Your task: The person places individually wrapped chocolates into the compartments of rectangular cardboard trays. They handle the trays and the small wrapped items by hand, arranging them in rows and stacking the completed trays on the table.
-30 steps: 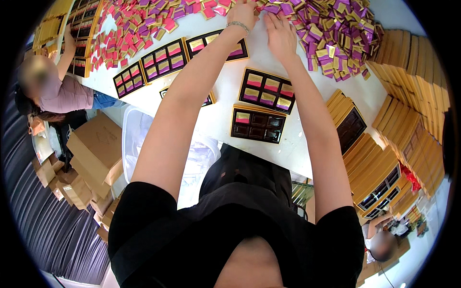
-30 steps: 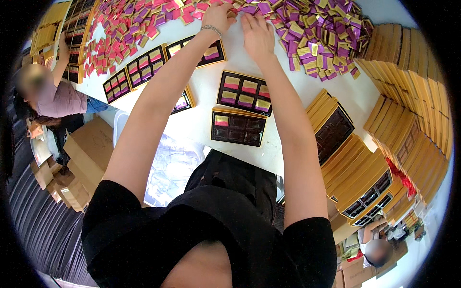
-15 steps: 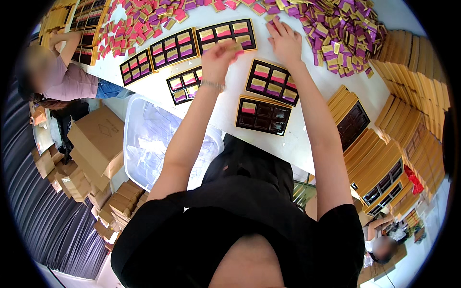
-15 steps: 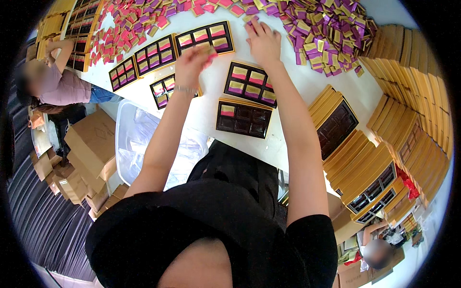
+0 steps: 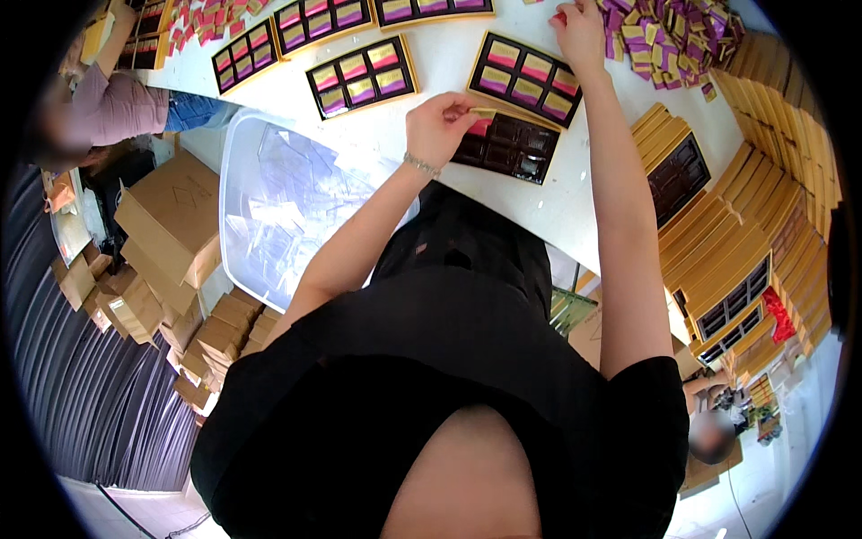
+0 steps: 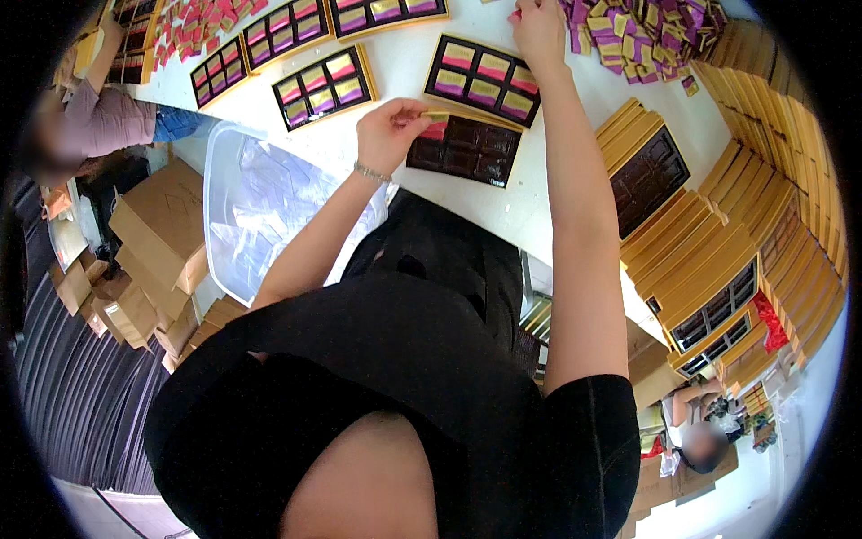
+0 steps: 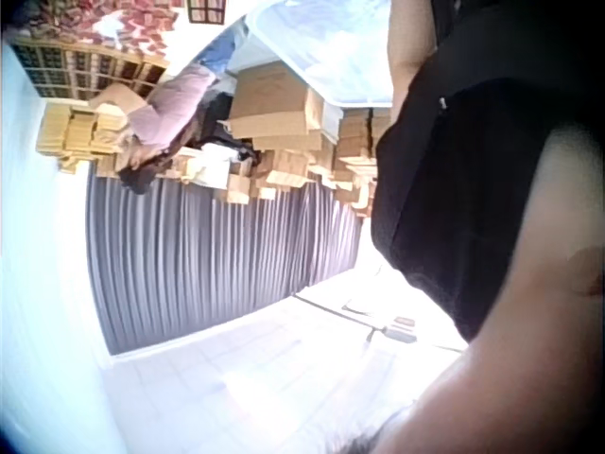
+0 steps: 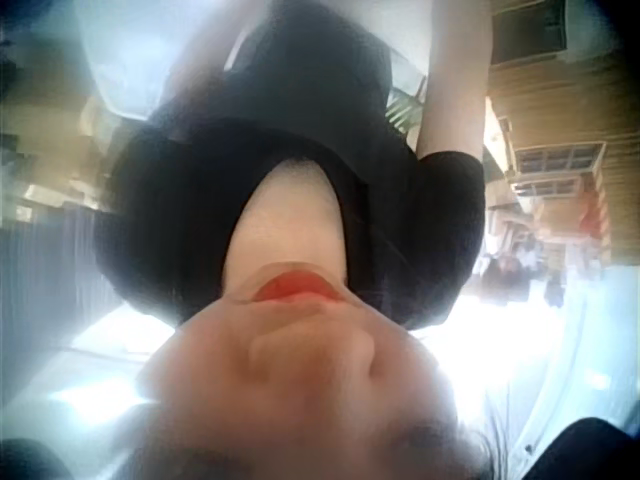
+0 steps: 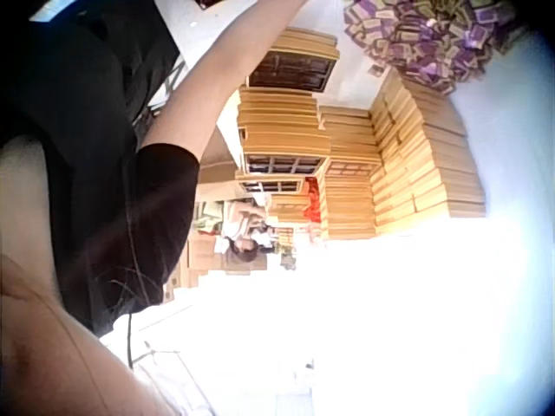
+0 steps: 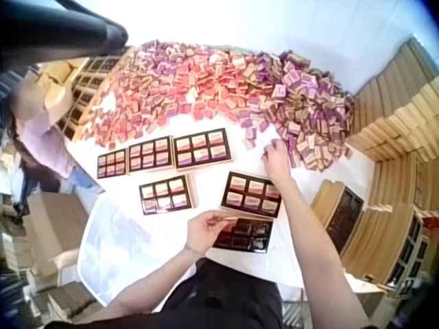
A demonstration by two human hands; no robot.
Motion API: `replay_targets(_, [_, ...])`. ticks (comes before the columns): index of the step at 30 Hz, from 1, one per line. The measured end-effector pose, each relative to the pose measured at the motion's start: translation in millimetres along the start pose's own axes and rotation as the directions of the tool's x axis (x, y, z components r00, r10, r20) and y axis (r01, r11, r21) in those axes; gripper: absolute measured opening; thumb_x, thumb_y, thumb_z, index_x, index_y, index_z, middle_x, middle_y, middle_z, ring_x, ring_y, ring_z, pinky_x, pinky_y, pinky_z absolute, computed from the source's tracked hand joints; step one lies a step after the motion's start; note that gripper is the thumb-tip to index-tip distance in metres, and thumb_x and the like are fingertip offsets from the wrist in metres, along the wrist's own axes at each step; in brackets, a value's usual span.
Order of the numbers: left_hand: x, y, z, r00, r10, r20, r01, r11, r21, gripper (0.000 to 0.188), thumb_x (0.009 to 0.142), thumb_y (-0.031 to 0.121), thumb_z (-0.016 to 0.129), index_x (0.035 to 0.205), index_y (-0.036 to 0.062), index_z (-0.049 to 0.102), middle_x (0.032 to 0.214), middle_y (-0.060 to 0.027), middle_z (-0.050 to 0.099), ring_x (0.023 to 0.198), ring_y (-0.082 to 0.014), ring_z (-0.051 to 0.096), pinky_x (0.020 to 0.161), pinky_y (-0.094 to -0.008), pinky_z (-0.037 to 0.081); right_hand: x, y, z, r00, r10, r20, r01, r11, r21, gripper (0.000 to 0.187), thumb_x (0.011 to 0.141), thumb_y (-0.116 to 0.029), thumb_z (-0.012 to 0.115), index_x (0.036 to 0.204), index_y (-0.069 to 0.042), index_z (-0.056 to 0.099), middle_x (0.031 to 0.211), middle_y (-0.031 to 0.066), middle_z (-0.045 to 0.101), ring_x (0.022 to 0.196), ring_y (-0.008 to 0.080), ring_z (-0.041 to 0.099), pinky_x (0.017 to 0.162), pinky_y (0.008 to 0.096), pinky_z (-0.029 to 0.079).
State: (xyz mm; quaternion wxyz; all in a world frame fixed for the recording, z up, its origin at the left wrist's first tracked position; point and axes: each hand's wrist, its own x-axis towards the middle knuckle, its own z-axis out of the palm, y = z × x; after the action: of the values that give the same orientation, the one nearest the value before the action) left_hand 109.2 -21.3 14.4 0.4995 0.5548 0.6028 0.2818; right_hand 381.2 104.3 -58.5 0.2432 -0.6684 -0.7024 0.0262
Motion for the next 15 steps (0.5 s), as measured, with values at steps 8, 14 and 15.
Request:
replay_targets(8, [-17, -5, 33, 0.953, 0.278, 0.122, -0.303, 0.888, 0.347, 0.018, 0.075, 0.01, 0.074, 0.092, 0.0068, 0.071, 0.087, -0.0072, 0.069, 0.075, -0.0194, 0.065, 0.067, -0.0295, 0.052, -44, -10, -41, 0.858, 0.514, -0.013, -0.444, 0.752, 0.487, 0.027, 0.08, -0.012, 0.068, 0.107, -0.006, 0.069, 0.097, 0.0148, 0.069, 0.085, 0.0264, 0.066, 0.075, 0.0337, 0.052])
replay_targets(14, [-29, -4, 33, 0.775, 0.572, 0.27, -0.614, 0.579, 0.536, 0.022, 0.076, 0.017, 0.069, 0.097, 0.0103, 0.069, 0.114, -0.0024, 0.06, 0.109, -0.0215, 0.054, 0.085, -0.0362, 0.044, -88, -62, -90, 0.641, 0.692, 0.331, -0.494, 0.043, 0.868, 0.019, 0.087, -0.003, 0.064, 0.104, 0.006, 0.066, 0.096, 0.011, 0.067, 0.08, 0.0137, 0.061, 0.071, 0.0257, 0.049])
replay_targets(15, [-33, -7, 31, 0.7, 0.643, 0.309, -0.686, 0.487, 0.541, 0.023, 0.076, 0.018, 0.069, 0.098, 0.0102, 0.068, 0.117, -0.0015, 0.059, 0.113, -0.0212, 0.052, 0.088, -0.0368, 0.042, -94, -67, -95, 0.629, 0.697, 0.345, -0.485, 0.005, 0.875, 0.018, 0.088, -0.003, 0.064, 0.103, 0.006, 0.065, 0.097, 0.0108, 0.066, 0.081, 0.0138, 0.061, 0.072, 0.026, 0.05])
